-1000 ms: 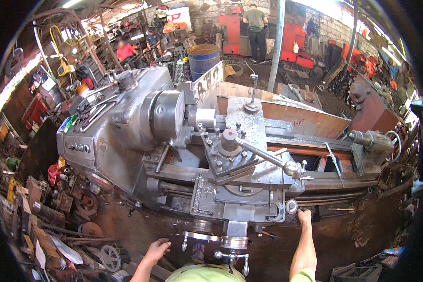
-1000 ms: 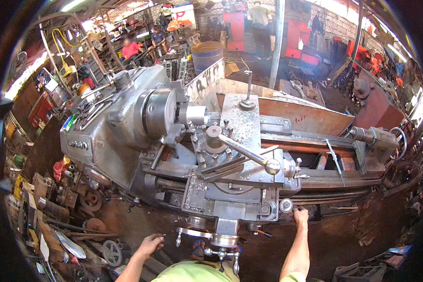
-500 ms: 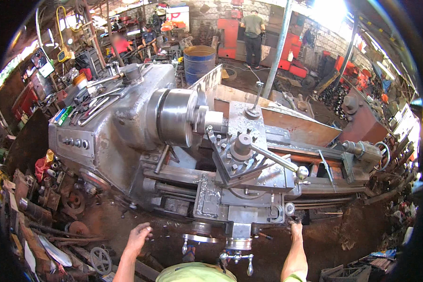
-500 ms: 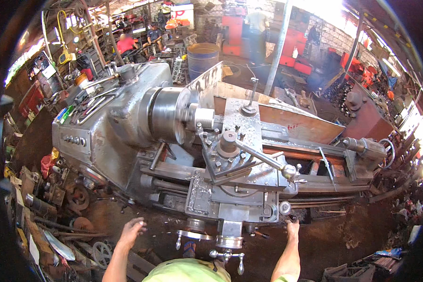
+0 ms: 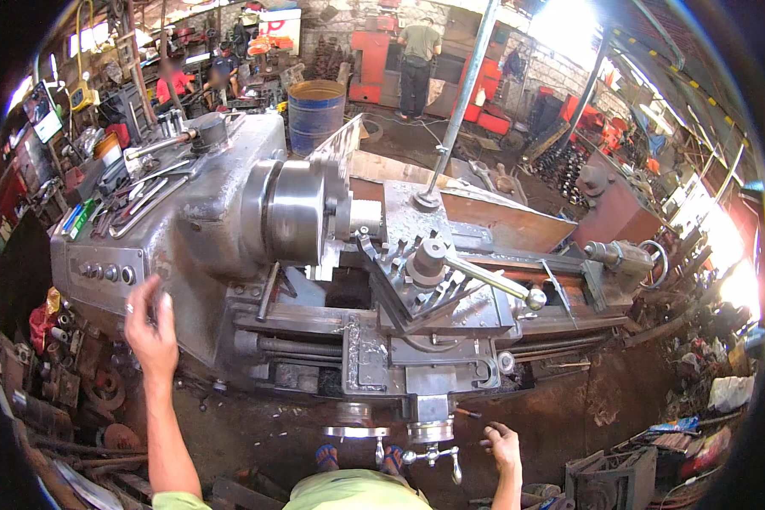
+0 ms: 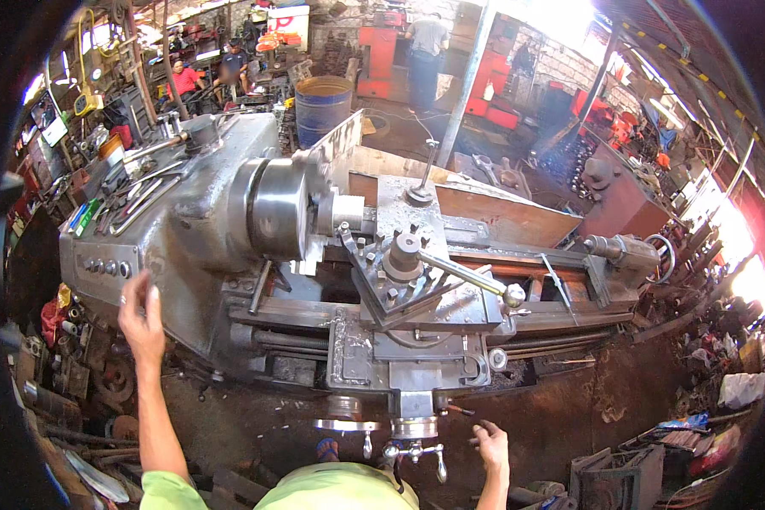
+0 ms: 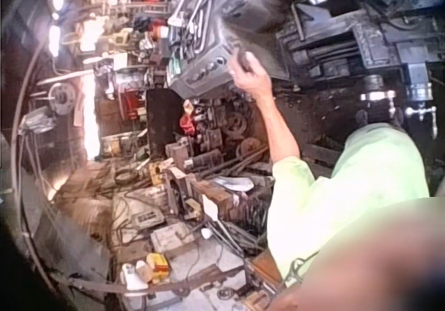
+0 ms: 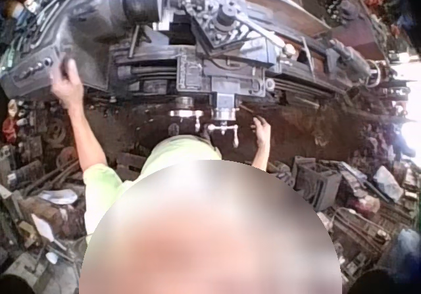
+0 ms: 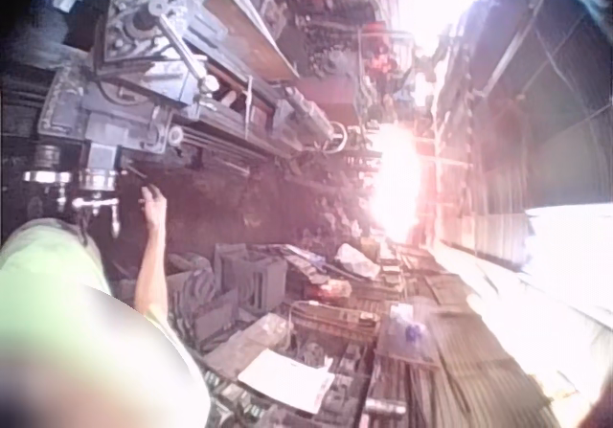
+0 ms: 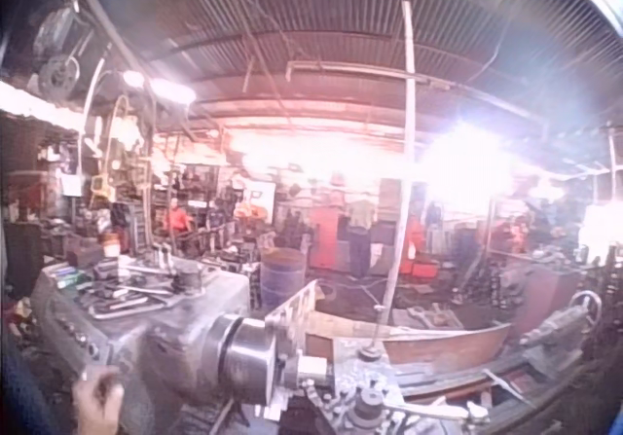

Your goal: The person operates a metal lathe in a workshop, repeatedly turning the cross-slide and compound handwheels to advance the cutting tool against a rotating workpiece. The person uses both hands to control the tool position while the lathe runs, producing metal shavings.

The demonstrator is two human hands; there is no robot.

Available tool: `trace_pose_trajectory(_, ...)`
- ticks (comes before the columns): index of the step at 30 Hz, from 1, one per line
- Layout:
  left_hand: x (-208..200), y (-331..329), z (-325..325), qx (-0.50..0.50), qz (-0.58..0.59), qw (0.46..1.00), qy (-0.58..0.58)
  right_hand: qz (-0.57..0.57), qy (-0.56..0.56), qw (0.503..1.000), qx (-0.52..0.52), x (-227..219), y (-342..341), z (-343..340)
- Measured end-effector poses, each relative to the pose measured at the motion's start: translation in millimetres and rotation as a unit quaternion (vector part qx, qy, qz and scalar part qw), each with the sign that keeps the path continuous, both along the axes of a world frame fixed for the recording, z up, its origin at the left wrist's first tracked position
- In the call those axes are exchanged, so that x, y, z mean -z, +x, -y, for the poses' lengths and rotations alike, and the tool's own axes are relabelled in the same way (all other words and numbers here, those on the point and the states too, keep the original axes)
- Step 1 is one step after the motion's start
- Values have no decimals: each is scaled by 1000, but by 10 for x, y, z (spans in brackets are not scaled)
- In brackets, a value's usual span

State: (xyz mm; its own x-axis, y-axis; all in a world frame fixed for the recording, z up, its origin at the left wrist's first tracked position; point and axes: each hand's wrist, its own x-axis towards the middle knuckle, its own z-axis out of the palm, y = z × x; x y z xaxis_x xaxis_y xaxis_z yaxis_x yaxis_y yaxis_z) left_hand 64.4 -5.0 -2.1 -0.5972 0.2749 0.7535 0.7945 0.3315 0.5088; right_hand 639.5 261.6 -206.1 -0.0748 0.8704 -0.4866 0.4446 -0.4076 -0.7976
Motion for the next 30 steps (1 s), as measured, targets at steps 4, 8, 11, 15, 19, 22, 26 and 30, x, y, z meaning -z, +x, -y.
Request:
trace_pose_trajectory(4, -203, -506, -171, -106, -168, 978, -62, 11, 0, 994, -105, -401, -292, 419)
trace_pose_trajectory(8, -106, -641, -223, -149, -138, 975, -90, 82, 15, 975, -205, -595, -618, 653)
trace_pose_trajectory(11, -92, -677, -187, -140, -132, 978, -85, 148, 81, 958, -234, -626, -822, 733)
trace_pose_trajectory(15, -93, -681, -123, -142, -138, 974, -107, 167, 111, 960, -197, -573, -988, 758)
trace_pose_trajectory(19, -60, -701, -122, -155, -141, 974, -81, 163, 83, 967, -179, -559, -1014, 762)
trace_pose_trajectory(22, -35, -726, -138, -157, -141, 976, -54, 158, 77, 968, -177, -580, -1017, 768)
trace_pose_trajectory(26, -21, -744, -136, -152, -154, 975, -40, 155, 80, 968, -177, -592, -1020, 774)
trace_pose_trajectory(30, -17, -753, -126, -158, -166, 972, -45, 159, 83, 967, -183, -554, -1000, 771)
